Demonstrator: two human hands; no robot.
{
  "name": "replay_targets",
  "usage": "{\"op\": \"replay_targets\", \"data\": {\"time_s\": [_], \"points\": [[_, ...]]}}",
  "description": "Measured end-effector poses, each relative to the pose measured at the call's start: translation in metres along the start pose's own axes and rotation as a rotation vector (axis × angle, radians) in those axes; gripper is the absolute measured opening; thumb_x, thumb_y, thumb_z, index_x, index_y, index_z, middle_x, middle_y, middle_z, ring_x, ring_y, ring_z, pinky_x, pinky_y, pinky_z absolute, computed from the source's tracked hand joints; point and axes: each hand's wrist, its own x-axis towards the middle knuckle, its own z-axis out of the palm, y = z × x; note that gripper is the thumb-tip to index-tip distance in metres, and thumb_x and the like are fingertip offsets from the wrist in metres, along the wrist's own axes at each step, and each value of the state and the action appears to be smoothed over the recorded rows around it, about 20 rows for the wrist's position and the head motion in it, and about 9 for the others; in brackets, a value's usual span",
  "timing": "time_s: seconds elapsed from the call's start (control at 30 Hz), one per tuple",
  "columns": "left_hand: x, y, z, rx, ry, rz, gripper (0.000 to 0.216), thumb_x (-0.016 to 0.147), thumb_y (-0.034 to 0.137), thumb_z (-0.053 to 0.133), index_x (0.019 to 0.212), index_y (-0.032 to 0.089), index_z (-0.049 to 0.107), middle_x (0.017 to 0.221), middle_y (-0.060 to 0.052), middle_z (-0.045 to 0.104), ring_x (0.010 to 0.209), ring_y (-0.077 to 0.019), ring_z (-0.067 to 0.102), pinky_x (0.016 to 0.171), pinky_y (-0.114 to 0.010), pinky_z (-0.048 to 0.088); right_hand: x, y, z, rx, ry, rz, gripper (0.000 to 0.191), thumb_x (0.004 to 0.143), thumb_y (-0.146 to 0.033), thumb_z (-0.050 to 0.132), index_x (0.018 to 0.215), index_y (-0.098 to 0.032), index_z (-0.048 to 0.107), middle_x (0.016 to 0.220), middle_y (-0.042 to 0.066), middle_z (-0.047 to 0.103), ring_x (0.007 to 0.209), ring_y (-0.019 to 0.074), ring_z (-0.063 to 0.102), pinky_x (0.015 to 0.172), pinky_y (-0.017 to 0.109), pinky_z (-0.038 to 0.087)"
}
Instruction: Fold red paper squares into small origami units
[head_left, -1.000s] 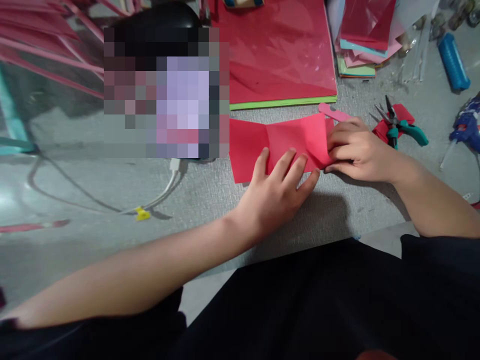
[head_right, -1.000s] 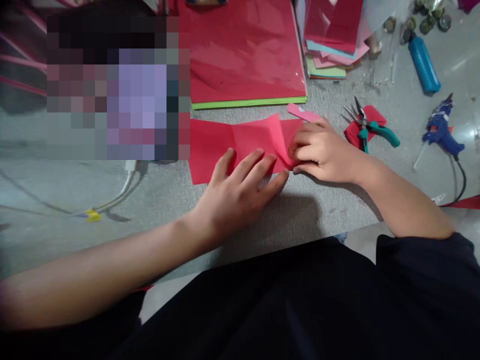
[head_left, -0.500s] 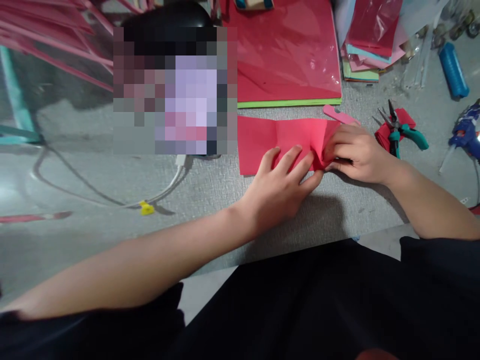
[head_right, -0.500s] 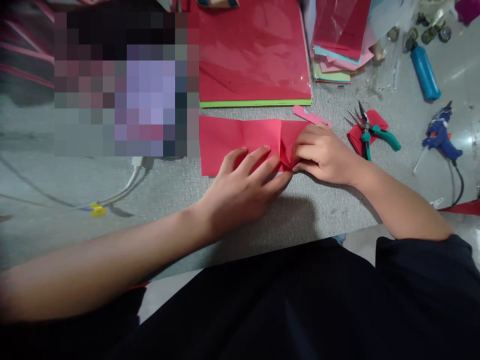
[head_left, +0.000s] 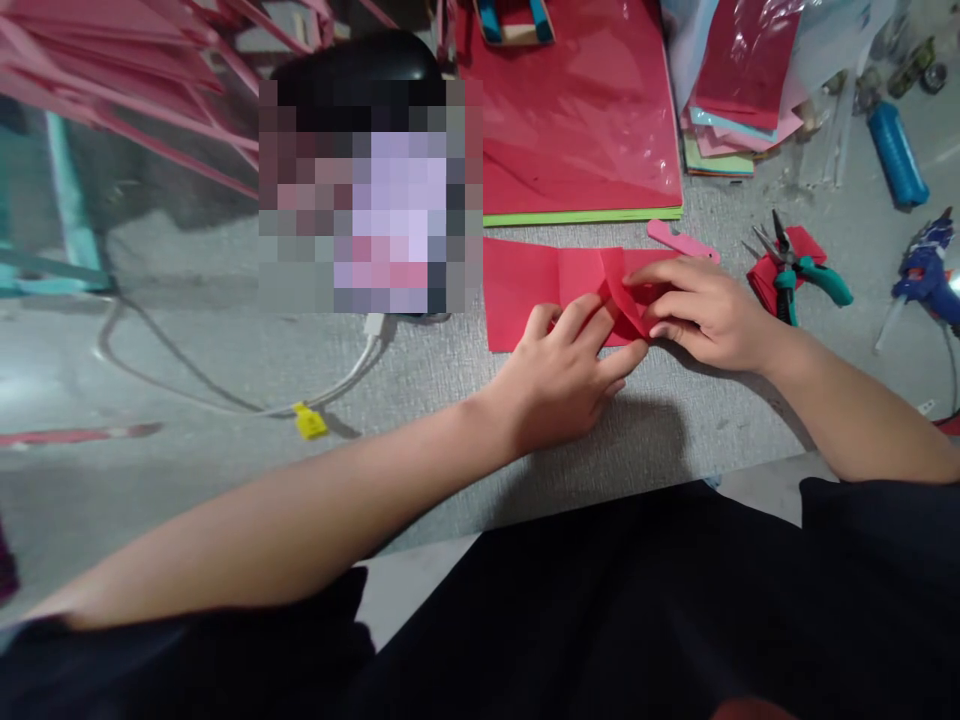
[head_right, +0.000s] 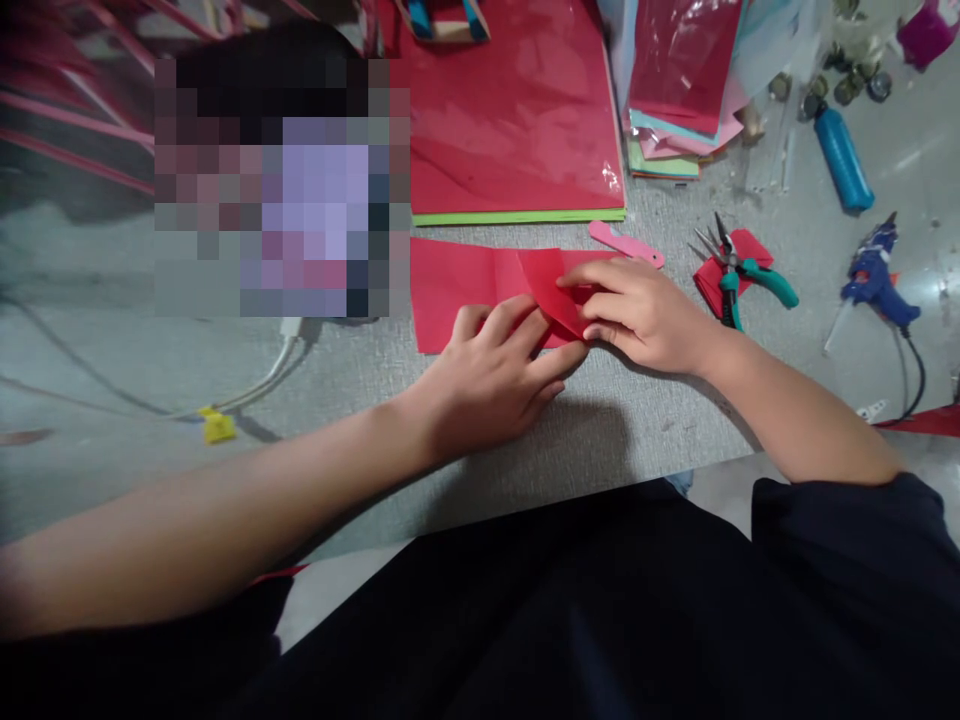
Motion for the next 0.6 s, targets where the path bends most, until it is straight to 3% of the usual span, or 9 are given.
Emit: {"op": "replay_targets", "data": {"time_s": [0.4, 0.6], "points": [[0.0023, -0.0099, 0.0015, -0.118, -0.050, -0.034, 0.057, 0.103, 0.029, 0.072, 0.158, 0.035, 0.065, 0.159, -0.020, 0.065, 0.145, -0.0472, 0.056, 0.107, -0.061, 0.055, 0.0014, -0.0016, 0.0029, 0.048, -0.039, 0.090, 0.026, 0.113, -0.031, 0.058, 0.100, -0.023, 0.078, 0.159, 0.015, 0.077, 0.132, 0.0392, 0.074, 0.112, 0.065, 0.055], [0.0054, -0.0095, -0.0033, -0.084, -0.023, 0.037, 0.048, 0.105, 0.028, 0.068, 0.153, 0.029, 0.070, 0.139, -0.019, 0.075, 0.131, -0.0441, 0.062, 0.096, -0.057, 0.058, 0.0021, -0.0026, 0.0050, 0.038, -0.032, 0.104, 0.026, 0.114, -0.032, 0.056, 0.098, -0.023, 0.075, 0.161, 0.016, 0.076, 0.132, 0.0397, 0.074, 0.112, 0.066, 0.054]]}}
